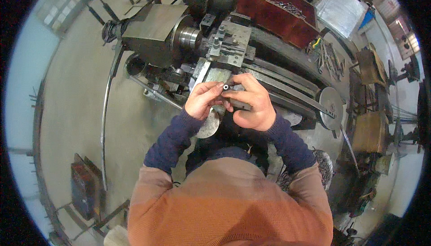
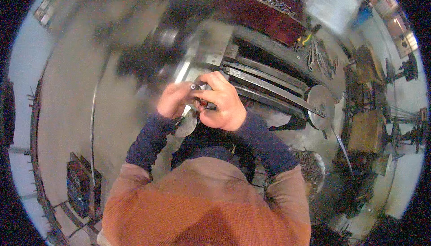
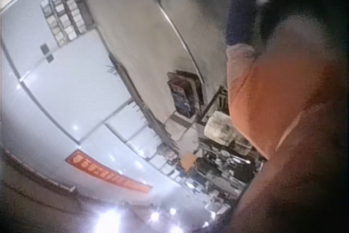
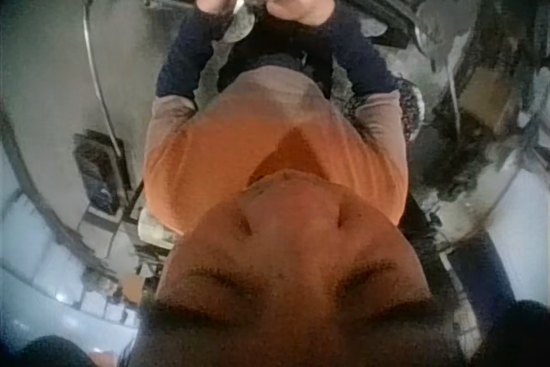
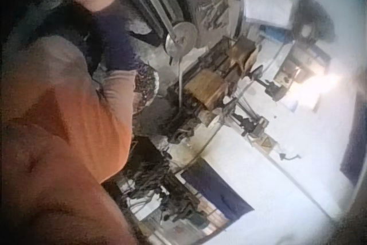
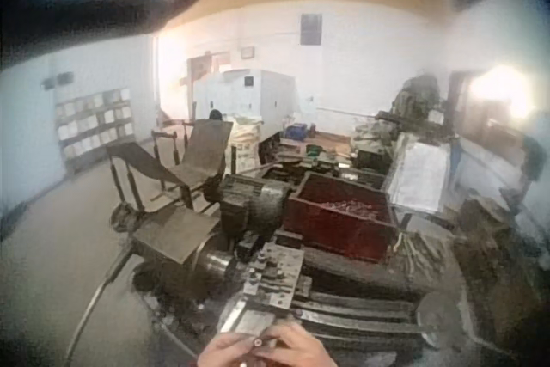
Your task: The person operates a metal lathe, repeatedly loading small metal parts into the chuck, adjusting controls, and removing finished pieces. They place the processed parts into a nearby container and continue the cycle with additional parts.
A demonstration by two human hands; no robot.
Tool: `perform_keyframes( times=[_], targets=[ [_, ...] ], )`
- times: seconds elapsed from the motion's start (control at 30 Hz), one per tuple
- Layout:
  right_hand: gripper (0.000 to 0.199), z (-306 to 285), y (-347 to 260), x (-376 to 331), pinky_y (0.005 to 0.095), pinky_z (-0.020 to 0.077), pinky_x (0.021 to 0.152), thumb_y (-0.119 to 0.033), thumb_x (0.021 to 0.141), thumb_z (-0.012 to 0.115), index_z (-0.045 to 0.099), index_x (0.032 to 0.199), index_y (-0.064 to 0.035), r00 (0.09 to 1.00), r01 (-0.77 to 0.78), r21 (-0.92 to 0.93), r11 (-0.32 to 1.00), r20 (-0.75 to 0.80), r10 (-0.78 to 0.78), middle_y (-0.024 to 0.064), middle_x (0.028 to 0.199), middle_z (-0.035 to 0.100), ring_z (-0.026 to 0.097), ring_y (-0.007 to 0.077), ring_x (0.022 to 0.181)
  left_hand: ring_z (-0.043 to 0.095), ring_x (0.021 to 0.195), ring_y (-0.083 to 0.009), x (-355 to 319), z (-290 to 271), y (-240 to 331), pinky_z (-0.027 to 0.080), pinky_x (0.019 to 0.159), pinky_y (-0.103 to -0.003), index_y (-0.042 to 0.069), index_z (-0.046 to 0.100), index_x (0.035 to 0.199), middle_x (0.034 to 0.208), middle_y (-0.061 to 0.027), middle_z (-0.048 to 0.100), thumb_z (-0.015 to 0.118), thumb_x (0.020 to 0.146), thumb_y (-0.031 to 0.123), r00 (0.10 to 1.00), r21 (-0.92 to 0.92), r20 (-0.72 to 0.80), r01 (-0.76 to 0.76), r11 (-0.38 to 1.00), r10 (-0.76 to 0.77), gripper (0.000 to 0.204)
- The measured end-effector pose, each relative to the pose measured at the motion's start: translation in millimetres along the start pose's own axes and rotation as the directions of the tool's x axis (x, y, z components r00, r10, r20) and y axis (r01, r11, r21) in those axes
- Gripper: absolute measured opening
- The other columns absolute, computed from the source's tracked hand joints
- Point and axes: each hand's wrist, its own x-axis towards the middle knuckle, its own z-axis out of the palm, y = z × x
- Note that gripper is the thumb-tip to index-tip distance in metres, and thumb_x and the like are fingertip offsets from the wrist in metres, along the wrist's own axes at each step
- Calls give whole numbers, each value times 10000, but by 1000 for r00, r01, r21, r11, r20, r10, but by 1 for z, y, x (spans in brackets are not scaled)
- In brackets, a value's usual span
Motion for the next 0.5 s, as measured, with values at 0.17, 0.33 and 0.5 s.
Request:
perform_keyframes(
  times=[0.17, 0.33, 0.5],
  targets=[
    [397, 16, 13, -11, 347, 447, 739, 4, 483, 586, 612, 879, -20, 994, -94, 112, 989, -54, 100, 162, 981, 546, 539, 323, 859, 610, 639, -206, 1, -6, -1, 492, 618, -313, -43, 576, 903, 778, -116, 614, 474, 900, 233, 999, -18, 30, 39, 999, -39, 293],
    [431, 14, 18, -5, 348, 451, 730, -7, 480, 578, 619, 909, -27, 998, -68, 68, 995, 13, 68, 166, 1000, 548, 551, 333, 841, 604, 622, -184, -1, -12, -1, 483, 613, -290, -36, 580, 891, 717, -104, 611, 476, 902, 254, 999, 74, -12, 31, 997, -30, 308],
    [449, 16, 17, 1, 348, 451, 739, -27, 481, 578, 612, 929, -20, 997, -69, -1, 998, 46, 68, 170, 1003, 541, 546, 335, 856, 601, 624, -161, -2, -22, 6, 474, 602, -272, -36, 586, 877, 686, -94, 610, 478, 900, 249, 999, 223, -33, -23, 975, 31, 306]
  ],
)
